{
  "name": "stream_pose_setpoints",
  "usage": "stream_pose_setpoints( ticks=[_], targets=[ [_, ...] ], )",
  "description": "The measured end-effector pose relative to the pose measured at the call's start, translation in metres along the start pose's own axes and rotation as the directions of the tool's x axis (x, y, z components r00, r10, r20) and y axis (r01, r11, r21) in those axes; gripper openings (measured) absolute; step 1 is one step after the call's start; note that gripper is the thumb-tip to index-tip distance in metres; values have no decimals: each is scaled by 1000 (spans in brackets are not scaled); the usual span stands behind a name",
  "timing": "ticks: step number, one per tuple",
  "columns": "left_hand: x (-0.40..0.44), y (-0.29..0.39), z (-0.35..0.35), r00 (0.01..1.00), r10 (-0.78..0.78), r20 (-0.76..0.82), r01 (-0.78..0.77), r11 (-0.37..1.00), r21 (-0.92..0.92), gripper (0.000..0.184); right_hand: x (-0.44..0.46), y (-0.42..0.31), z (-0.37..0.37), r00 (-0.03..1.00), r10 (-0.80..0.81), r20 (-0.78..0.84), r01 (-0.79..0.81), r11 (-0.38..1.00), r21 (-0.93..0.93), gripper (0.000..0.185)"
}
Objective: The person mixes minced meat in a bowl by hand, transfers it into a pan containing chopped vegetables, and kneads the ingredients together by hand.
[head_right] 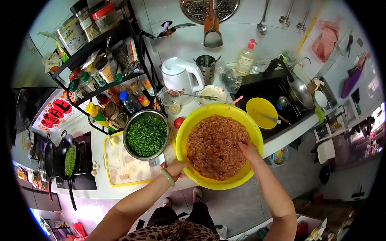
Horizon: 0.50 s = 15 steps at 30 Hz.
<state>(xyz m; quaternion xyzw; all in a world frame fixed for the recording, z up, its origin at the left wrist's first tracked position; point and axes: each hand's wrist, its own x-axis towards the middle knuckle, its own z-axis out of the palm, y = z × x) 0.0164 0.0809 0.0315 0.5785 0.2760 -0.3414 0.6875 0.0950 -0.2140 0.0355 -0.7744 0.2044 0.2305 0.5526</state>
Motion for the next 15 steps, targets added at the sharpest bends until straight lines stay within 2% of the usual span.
stream_pose_setpoints(
  ticks=[2,3,5,6,8,9,10,12,13,14,15],
  targets=[
    [2,-3,2,998,57,-19,-57,998,-23,33,24,27,0,983,-75,-167,63,995,-76,51],
    [2,-3,2,998,54,-25,-55,998,-31,33,19,26,-2,985,-75,-158,62,995,-81,51],
    [0,-2,2,994,99,-37,-100,994,-31,31,-7,5,-11,997,-81,13,80,994,70,52],
    [1,-2,2,994,99,-45,-100,994,-38,31,-21,-5,-18,996,-82,22,80,995,66,52],
    [4,-2,3,997,58,-44,-57,998,23,28,-40,-21,-31,988,-126,88,133,988,-82,45],
    [11,-11,1,993,110,-33,-112,992,-63,26,-36,-13,-39,981,-169,92,171,985,-17,41],
    [26,-21,-4,996,88,-3,-88,996,-6,28,-28,-1,-43,970,-215,114,210,976,55,39],
    [31,-26,-3,992,125,-18,-124,992,39,33,-21,6,-41,975,-201,94,185,971,151,35],
    [25,-19,0,995,76,-69,-70,994,83,29,-20,4,-37,979,-184,85,169,973,156,35],
    [25,-16,2,998,26,-56,-20,994,108,27,-7,22,-39,980,-191,54,174,958,229,37],
    [22,-12,3,998,22,-58,-13,988,154,29,-5,22,-36,985,-161,58,150,977,153,37]
  ],
)
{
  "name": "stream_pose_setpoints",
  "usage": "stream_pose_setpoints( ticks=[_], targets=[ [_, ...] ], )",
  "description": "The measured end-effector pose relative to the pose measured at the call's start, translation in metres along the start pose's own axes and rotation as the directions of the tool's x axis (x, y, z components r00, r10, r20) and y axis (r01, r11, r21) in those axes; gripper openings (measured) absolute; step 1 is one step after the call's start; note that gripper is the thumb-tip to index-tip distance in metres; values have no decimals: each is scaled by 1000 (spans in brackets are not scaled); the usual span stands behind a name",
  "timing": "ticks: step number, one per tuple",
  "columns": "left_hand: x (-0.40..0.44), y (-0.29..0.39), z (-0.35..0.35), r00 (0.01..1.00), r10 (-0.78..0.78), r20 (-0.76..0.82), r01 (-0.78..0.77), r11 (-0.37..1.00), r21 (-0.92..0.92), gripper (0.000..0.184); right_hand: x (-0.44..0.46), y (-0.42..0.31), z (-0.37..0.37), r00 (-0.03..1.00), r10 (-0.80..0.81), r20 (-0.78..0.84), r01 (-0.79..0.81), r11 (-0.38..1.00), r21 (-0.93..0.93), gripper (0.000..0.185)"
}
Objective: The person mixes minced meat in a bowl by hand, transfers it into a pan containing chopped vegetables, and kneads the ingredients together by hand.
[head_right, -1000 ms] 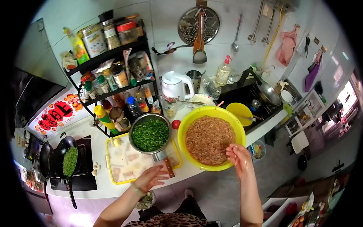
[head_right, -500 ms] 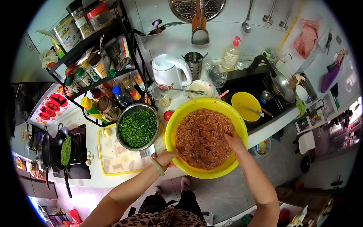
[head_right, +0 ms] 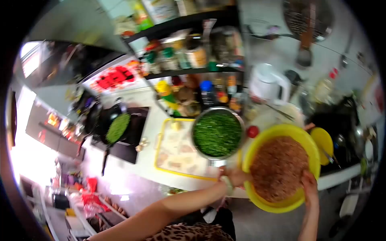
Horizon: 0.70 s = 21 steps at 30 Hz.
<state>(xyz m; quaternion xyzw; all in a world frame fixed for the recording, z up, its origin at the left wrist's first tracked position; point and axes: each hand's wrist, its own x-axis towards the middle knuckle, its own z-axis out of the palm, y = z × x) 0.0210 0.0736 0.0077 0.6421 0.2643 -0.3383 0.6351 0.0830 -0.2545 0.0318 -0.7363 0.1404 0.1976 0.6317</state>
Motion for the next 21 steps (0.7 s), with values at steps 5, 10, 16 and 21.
stream_pose_setpoints(
  ticks=[5,10,16,21],
  targets=[
    [-12,14,2,1000,12,23,-12,1000,-12,33,-12,-22,28,996,91,1,-91,995,44,39],
    [-12,12,1,999,41,23,-40,997,-66,31,-11,-22,33,998,29,53,-33,995,89,37],
    [-14,14,1,997,31,72,-28,999,-41,33,-25,-27,36,998,44,41,-46,998,34,42],
    [-13,12,2,995,87,51,-83,994,-68,39,-31,-29,37,999,24,31,-23,1000,-13,45]
  ],
)
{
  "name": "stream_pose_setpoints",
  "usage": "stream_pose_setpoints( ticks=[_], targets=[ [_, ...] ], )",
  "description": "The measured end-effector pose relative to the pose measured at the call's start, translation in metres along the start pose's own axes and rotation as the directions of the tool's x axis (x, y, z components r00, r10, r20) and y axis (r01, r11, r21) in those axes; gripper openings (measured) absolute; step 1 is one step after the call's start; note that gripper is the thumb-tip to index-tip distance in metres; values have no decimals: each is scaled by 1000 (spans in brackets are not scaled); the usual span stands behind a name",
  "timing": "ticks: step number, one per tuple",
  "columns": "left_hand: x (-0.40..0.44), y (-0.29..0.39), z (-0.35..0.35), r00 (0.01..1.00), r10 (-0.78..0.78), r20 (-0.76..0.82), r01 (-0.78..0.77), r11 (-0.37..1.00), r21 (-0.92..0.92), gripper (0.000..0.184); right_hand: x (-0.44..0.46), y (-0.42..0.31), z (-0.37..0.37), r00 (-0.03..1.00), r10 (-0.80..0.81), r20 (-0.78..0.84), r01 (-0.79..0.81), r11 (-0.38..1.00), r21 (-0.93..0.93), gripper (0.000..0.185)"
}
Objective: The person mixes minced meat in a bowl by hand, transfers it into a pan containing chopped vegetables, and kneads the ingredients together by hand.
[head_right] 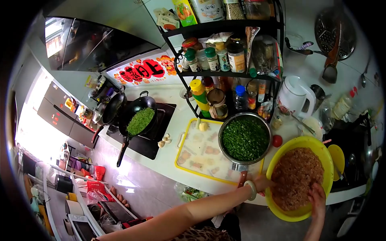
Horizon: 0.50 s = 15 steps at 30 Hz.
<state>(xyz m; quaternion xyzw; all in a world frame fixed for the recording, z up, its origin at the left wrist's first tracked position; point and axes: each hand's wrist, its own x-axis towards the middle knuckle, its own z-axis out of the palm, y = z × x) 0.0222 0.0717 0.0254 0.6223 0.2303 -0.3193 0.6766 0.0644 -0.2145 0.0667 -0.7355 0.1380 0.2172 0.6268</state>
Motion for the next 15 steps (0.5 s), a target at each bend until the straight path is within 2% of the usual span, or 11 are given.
stream_pose_setpoints(
  ticks=[5,10,12,14,15],
  targets=[
    [0,-1,-3,999,-18,-47,18,1000,-2,37,-1,-11,17,991,117,-61,-120,992,-49,53],
    [-13,8,-4,1000,-24,-19,25,998,49,35,9,-8,20,989,148,-27,-149,987,-53,54],
    [-3,1,-2,999,-29,-33,30,999,27,36,9,-9,19,995,103,-8,-102,995,14,50],
    [5,-9,-4,994,111,-22,-104,973,208,39,20,3,8,996,33,78,-40,995,94,44],
    [5,-14,13,992,125,-20,-113,946,305,40,28,14,0,992,-7,125,-9,991,130,40]
  ],
)
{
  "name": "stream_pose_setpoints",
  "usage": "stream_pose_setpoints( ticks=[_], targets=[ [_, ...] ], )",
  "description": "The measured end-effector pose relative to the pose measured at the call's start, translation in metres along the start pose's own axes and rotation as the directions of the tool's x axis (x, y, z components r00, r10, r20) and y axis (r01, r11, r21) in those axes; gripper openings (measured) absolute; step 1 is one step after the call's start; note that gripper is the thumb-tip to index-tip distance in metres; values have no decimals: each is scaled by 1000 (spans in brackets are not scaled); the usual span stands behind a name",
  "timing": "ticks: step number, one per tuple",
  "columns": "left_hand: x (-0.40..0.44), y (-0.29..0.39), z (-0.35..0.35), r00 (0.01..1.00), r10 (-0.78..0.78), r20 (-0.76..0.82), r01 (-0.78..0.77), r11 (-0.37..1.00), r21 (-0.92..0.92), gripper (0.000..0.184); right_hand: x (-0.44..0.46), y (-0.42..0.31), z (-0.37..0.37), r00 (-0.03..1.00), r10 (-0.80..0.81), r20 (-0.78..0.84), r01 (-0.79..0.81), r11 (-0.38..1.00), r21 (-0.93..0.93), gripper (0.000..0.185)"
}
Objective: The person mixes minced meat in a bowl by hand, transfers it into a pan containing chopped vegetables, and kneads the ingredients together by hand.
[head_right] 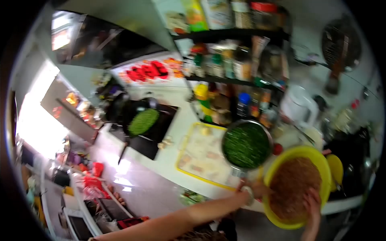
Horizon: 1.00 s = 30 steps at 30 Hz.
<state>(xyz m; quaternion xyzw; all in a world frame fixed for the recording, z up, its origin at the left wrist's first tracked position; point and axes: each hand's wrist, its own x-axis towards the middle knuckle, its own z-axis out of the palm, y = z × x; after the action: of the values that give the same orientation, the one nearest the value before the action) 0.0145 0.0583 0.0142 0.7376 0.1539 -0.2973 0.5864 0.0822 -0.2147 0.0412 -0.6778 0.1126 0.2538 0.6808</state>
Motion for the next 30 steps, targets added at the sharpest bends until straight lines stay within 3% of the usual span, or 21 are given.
stream_pose_setpoints(
  ticks=[1,2,4,5,7,9,12,16,18,19,21,24,28,30],
  targets=[
    [3,-1,14,1000,13,-2,-13,995,100,41,-37,2,-26,997,21,-73,-22,1000,-19,37],
    [5,-5,10,1000,21,14,-20,999,-38,42,-49,-19,0,993,15,-117,-18,1000,-24,34],
    [1,-5,1,998,36,46,-20,949,-314,47,-47,-30,12,999,-21,-33,19,999,-46,39],
    [-5,0,-6,992,-32,120,64,958,-278,52,-49,-35,17,1000,-20,-18,19,998,-66,43],
    [-2,6,-20,989,-127,72,143,946,-290,52,-38,-39,27,999,-41,20,41,999,-17,43],
    [0,3,-24,984,-106,143,142,952,-271,37,-44,-44,31,999,-38,16,38,999,26,38],
    [-6,9,-23,989,-80,126,118,935,-334,36,-42,-31,18,994,-87,63,80,992,102,38],
    [-10,13,-26,980,-145,138,181,934,-309,35,-35,-22,10,995,-79,-53,76,996,-54,38],
    [-11,16,-25,980,-156,121,185,940,-287,35,-23,-18,4,979,90,-181,-120,979,-165,42],
    [-9,14,-23,980,-157,125,187,939,-288,35,-13,-13,1,979,93,-183,-124,978,-166,42],
    [-5,9,-21,991,-100,94,125,942,-312,36,5,-11,0,941,310,-138,-321,945,-66,48],
    [-5,8,-22,986,-119,114,149,935,-321,35,22,-14,21,891,451,-57,-453,891,-36,54],
    [-10,17,-22,976,-198,86,214,941,-263,36,69,45,5,889,454,57,-453,891,-27,60],
    [-9,9,-15,996,-83,36,90,943,-320,38,70,51,15,875,481,62,-484,874,53,60]
  ],
)
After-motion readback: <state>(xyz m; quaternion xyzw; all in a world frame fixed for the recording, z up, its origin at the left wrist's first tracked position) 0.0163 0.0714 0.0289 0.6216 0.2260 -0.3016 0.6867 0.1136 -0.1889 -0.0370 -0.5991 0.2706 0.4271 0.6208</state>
